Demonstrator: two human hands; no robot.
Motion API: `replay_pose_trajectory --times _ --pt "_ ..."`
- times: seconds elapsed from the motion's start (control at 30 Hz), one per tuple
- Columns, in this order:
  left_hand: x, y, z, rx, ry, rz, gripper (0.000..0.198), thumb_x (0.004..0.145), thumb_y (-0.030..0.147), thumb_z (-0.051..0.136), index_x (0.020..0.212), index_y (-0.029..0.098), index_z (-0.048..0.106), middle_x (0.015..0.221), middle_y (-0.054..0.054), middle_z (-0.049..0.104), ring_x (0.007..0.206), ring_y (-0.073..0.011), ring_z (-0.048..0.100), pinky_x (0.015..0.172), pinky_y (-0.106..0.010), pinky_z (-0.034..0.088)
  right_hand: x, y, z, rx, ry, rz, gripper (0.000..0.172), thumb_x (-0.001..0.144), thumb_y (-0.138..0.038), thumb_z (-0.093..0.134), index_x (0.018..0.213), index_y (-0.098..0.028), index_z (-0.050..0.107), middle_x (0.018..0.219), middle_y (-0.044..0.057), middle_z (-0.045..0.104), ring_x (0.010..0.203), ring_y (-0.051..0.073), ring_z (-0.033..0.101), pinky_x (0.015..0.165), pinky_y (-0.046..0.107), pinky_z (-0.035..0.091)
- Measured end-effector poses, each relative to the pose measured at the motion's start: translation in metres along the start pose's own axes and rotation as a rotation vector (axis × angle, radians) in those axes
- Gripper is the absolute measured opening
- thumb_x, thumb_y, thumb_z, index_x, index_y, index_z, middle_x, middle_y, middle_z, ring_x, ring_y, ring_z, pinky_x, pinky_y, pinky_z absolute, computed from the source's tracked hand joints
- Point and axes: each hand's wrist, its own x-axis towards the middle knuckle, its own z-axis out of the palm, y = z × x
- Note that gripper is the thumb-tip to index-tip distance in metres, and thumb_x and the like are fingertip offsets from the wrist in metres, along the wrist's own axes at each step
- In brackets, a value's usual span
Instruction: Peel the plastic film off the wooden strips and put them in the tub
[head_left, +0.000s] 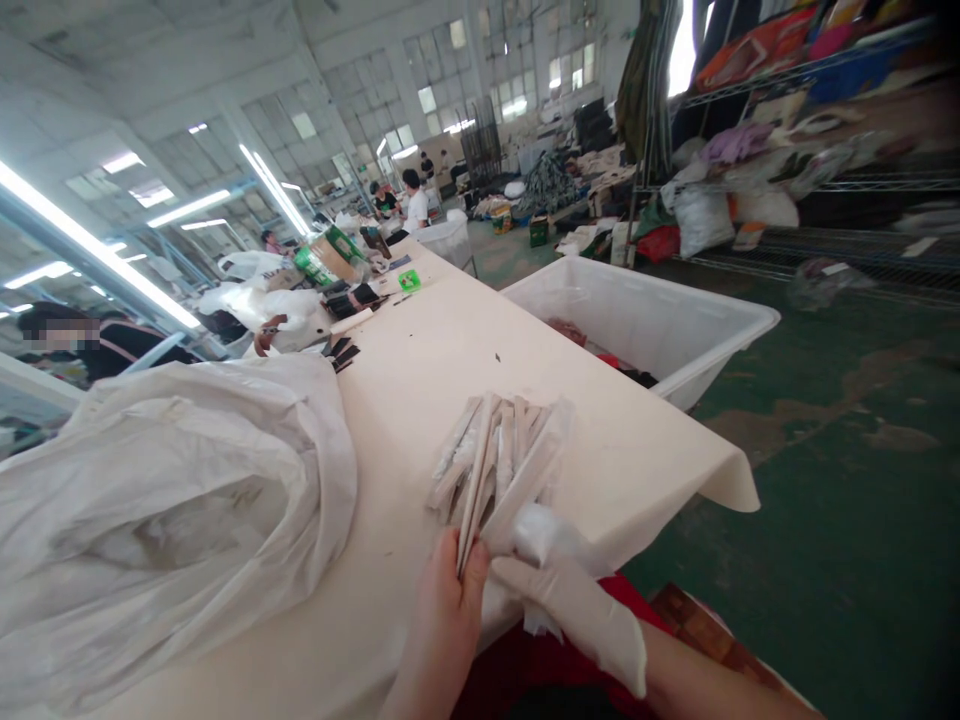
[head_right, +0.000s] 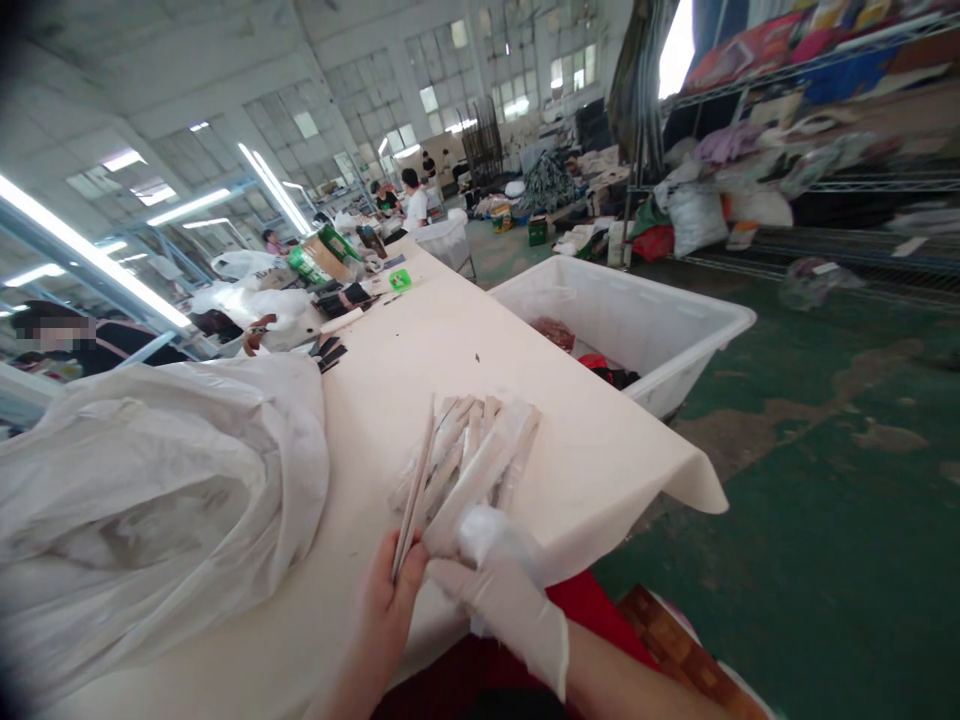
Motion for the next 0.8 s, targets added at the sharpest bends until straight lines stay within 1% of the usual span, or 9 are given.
replay_pose_trajectory --times 0.13,0.23,0.3,0.4,0.47,0.57,0.67,0.73,0.8 --pt "0.001 -0.004 0.002 0.048 0.011 -0.003 0.027 0.085 0.045 0.049 0.076 0.021 0.055 0.068 -0.002 0.058 0.068 -0.02 0.055 0.065 -0.029 0.039 0.008 -0.008 -0.002 0.204 0.219 0.001 0.04 0.056 -0.055 0.081 0.065 -0.02 0.063 0.052 0.0 0.059 0.053 0.018 0.058 0.048 0.027 0.045" --pt "0.003 -0.003 0.007 -0.043 0.02 -0.021 0.026 0.085 0.044 0.049 0.082 0.02 0.057 0.075 -0.003 0.06 0.073 -0.0197 0.056 0.067 -0.029 0.04 0.008 -0.001 0.006 0.29 -0.006 0.121 0.044 0.055 -0.054 0.082 0.076 -0.018 0.068 0.057 0.001 0.062 0.057 0.019 0.06 0.052 0.029 0.047" --pt "0.003 -0.002 0.008 -0.072 0.037 -0.033 0.027 0.085 0.045 0.049 0.083 0.02 0.057 0.076 -0.003 0.061 0.073 -0.0195 0.056 0.067 -0.028 0.04 0.008 0.0 0.007 0.281 -0.066 0.128 0.043 0.055 -0.052 0.083 0.077 -0.018 0.068 0.059 0.001 0.062 0.057 0.018 0.059 0.055 0.029 0.047" --pt "-0.001 -0.003 0.007 -0.024 0.037 -0.028 0.027 0.084 0.046 0.049 0.076 0.021 0.055 0.065 0.0 0.055 0.065 -0.0177 0.052 0.062 -0.027 0.037 0.011 -0.009 0.0 0.298 0.075 0.055 0.042 0.055 -0.054 0.083 0.067 -0.02 0.062 0.049 -0.005 0.053 0.045 0.012 0.05 0.046 0.024 0.042" --pt "-0.001 -0.002 0.008 0.026 0.031 -0.01 0.026 0.084 0.044 0.049 0.074 0.021 0.053 0.064 0.001 0.053 0.064 -0.0175 0.051 0.062 -0.027 0.036 0.014 -0.013 -0.002 0.311 0.211 0.06 0.045 0.046 -0.049 0.088 0.058 -0.02 0.056 0.043 -0.008 0.047 0.04 0.008 0.041 0.039 0.021 0.034" --pt "0.01 0.005 0.011 0.085 0.026 0.005 0.025 0.086 0.042 0.046 0.074 0.021 0.051 0.068 -0.001 0.055 0.068 -0.0185 0.053 0.063 -0.028 0.037 0.016 -0.013 0.001 0.326 0.124 0.162 0.047 0.043 -0.048 0.089 0.055 -0.018 0.055 0.046 -0.005 0.05 0.041 0.007 0.04 0.038 0.019 0.033" --pt "0.037 0.015 0.015 0.14 0.043 0.03 0.024 0.089 0.039 0.042 0.077 0.021 0.05 0.069 -0.001 0.054 0.068 -0.0181 0.053 0.063 -0.028 0.036 0.021 -0.013 -0.001 0.358 0.013 0.118 0.04 0.054 -0.048 0.085 0.057 -0.018 0.059 0.043 -0.006 0.047 0.037 0.008 0.036 0.037 0.022 0.033" --pt "0.06 0.02 0.015 0.207 0.084 0.049 0.021 0.091 0.034 0.04 0.078 0.02 0.049 0.069 0.0 0.054 0.068 -0.0175 0.053 0.062 -0.027 0.035 0.027 -0.017 -0.01 0.444 -0.067 0.123 0.028 0.066 -0.043 0.077 0.067 -0.018 0.065 0.043 -0.007 0.045 0.036 0.008 0.035 0.038 0.022 0.035" --pt "0.081 0.023 0.013 0.288 0.129 0.057 0.019 0.091 0.029 0.04 0.076 0.021 0.048 0.069 -0.001 0.054 0.068 -0.0173 0.053 0.061 -0.027 0.034 0.033 -0.022 -0.02 0.521 -0.128 0.17 0.02 0.071 -0.032 0.071 0.082 -0.015 0.07 0.052 -0.004 0.055 0.043 0.009 0.046 0.044 0.021 0.042"
